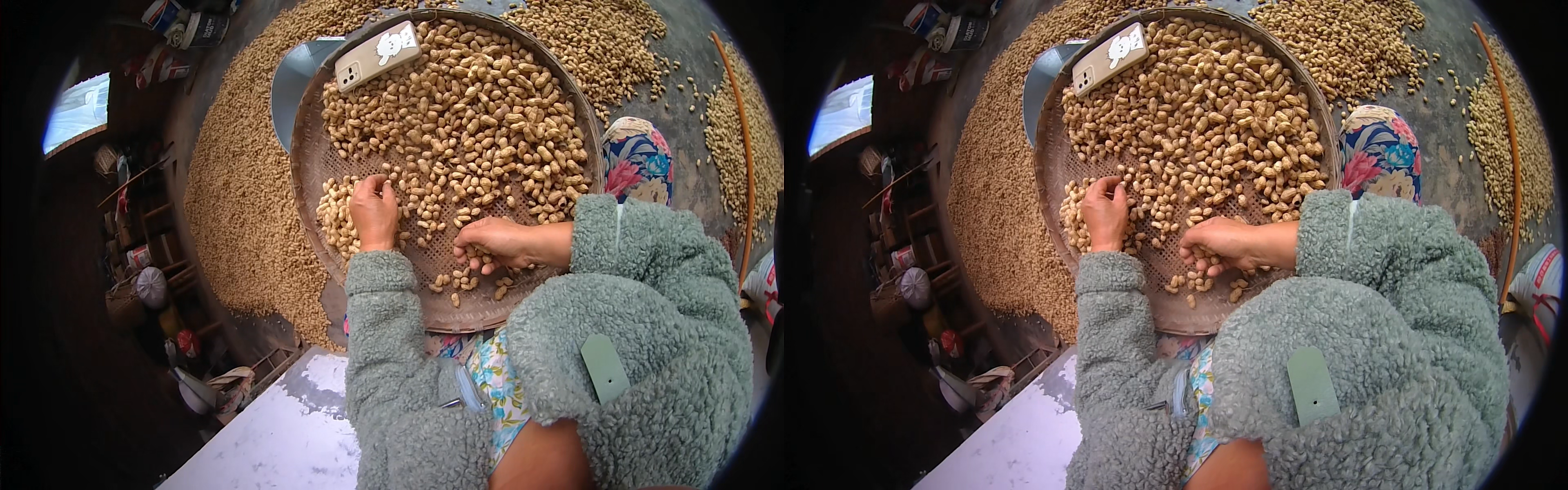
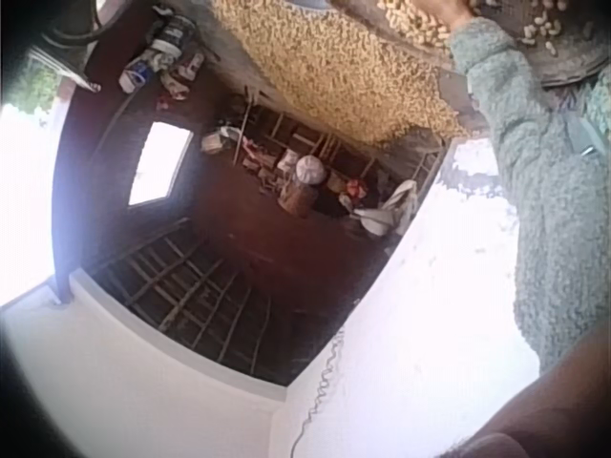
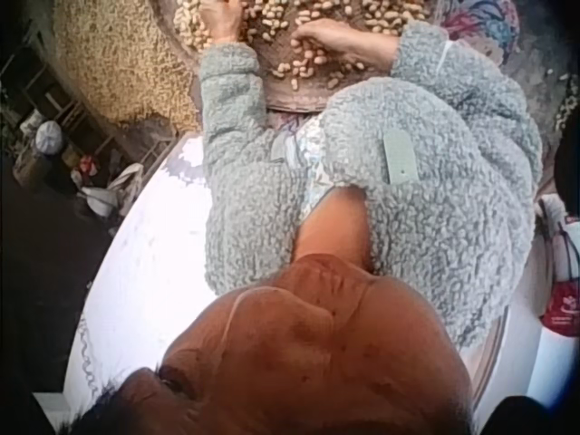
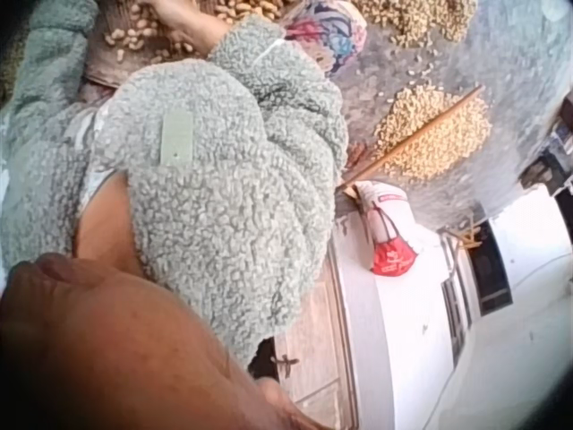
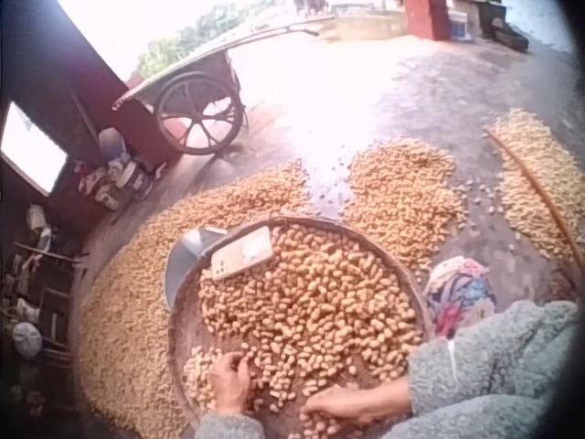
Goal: The person sits on the floor and sorts peanuts by hand on a round woven tray. They pick up peanuts, inspect them, and place them back on the tray or into a pile on the floor.
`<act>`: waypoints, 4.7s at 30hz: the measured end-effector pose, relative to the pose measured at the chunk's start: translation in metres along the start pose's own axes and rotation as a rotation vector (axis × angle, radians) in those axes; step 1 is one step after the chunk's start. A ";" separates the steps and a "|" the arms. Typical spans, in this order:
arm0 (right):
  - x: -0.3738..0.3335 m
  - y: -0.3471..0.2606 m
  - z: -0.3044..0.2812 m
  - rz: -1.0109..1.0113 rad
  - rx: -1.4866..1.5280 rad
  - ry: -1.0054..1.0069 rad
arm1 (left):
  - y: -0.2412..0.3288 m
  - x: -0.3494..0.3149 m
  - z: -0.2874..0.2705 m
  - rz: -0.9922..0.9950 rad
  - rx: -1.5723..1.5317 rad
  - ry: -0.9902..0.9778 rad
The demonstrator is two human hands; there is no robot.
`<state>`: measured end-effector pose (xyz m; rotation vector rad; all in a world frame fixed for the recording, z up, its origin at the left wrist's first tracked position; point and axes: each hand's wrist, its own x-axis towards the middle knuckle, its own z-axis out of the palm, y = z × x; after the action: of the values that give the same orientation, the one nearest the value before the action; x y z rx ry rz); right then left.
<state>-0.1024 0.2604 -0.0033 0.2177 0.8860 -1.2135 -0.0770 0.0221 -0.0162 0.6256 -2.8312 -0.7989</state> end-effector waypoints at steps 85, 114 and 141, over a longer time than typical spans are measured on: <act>0.003 -0.017 -0.002 -0.145 0.039 0.029 | 0.010 -0.024 -0.028 -0.681 -0.893 -0.345; 0.010 -0.013 -0.003 -0.191 0.073 0.131 | -0.003 -0.051 -0.019 -0.435 -0.796 -0.236; 0.015 -0.010 -0.008 -0.179 0.058 0.114 | -0.006 -0.062 -0.037 -0.493 -1.472 -0.320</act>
<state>-0.1138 0.2505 -0.0153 0.2606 0.9856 -1.4054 -0.0103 0.0265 0.0107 0.8578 -1.4155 -2.6929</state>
